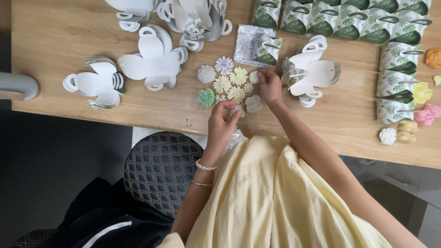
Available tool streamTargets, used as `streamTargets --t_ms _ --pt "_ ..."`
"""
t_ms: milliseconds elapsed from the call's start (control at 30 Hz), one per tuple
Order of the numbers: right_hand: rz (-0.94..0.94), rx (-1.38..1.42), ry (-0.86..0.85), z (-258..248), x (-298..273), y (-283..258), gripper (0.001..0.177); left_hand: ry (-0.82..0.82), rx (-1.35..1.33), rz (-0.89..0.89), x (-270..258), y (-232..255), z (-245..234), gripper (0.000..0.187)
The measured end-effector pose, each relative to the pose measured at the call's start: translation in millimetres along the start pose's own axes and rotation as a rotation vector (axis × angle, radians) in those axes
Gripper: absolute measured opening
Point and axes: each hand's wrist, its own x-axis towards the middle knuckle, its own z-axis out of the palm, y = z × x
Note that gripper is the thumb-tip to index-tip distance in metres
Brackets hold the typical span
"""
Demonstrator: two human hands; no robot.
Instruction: Packaging decorative items such as wax flowers and bears into small boxes with patterned sleeves.
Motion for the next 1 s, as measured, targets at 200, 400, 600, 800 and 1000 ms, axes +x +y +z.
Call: streamTargets --t_ms 200,400,600,800,1000 --pt "-0.313 -0.353 0.038 -7.3 -1.9 10.4 0.018 -0.032 -0.430 -0.203 25.8 -1.3 21.4 0.027" --pt "0.149 0.214 -0.252 -82.4 -35.0 -100.2 0.036 -0.108 -0.738 -0.185 65.4 28.8 46.4 0.037" --pt "-0.032 0.469 -0.418 -179.2 -85.8 -172.6 0.043 -0.278 -0.508 0.022 75.4 70.8 101.2 0.053" --pt "0.011 0.297 -0.138 -214.4 -100.2 -169.0 0.041 -0.318 -0.594 0.092 51.9 104.3 165.7 0.065" --pt "-0.073 0.379 0.183 -255.3 -104.6 -151.3 0.016 -0.290 -0.384 0.143 38.7 117.0 186.7 0.038"
